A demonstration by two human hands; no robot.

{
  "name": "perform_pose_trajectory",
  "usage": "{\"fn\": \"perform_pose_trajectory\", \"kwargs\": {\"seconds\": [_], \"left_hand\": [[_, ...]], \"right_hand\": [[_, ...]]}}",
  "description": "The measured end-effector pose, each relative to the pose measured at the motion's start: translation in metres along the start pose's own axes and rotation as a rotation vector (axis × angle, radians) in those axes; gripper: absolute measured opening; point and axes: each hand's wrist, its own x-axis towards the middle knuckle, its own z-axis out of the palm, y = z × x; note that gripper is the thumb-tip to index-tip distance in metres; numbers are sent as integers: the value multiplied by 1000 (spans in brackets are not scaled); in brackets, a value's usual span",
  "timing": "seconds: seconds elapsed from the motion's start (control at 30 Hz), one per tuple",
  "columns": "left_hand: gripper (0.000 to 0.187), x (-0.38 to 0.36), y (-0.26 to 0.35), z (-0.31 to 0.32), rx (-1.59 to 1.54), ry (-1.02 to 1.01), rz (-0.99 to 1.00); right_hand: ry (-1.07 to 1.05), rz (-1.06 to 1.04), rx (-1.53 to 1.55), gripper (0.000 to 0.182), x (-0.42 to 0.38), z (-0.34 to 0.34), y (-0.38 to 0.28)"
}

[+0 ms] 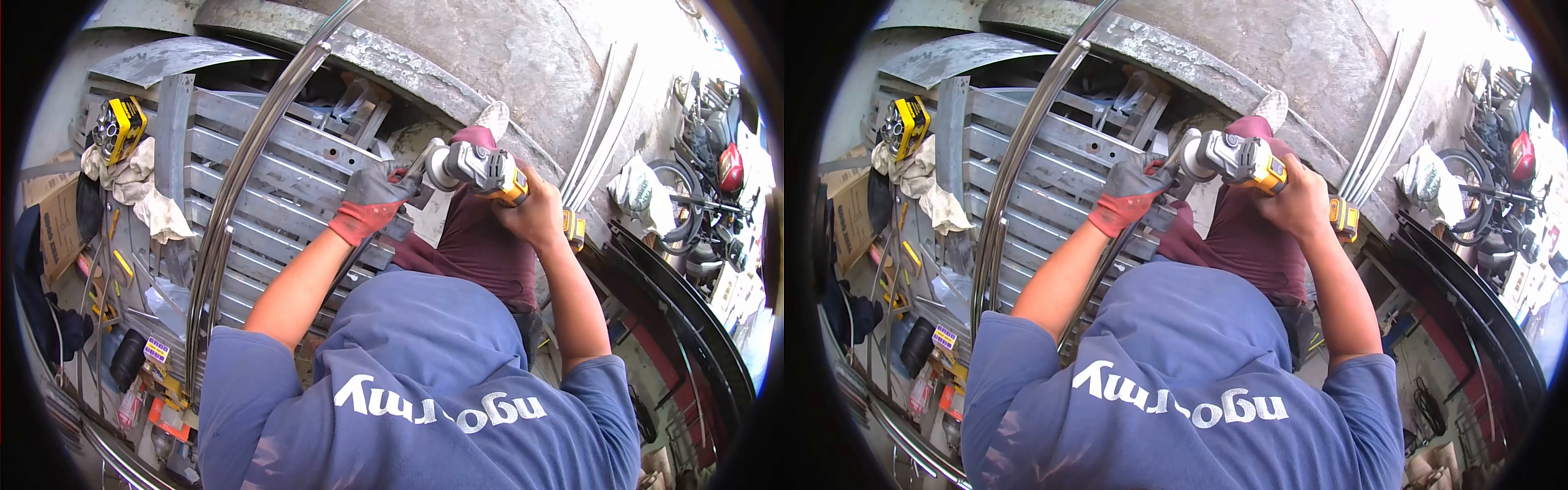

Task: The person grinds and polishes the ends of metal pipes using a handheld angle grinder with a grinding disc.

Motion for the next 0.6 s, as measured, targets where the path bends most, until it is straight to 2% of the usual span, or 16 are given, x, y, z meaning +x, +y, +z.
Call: {"fn": "perform_pose_trajectory", "kwargs": {"seconds": [0.03, 0.13, 0.37, 0.6], "left_hand": [[36, -1, 11, -4, -8, -4, -44], [40, -2, 17, -3, -41, 13, -128], [47, -2, 14, -1, -105, 10, -221], [47, -3, 10, 3, -79, 46, -228]], "right_hand": [[42, -5, 28, 71, 0, 1, -2], [73, -87, 7, 47, 0, 4, 5], [93, -88, 5, 48, 0, 3, -1], [85, -93, 7, 47, 0, 3, -1]]}}
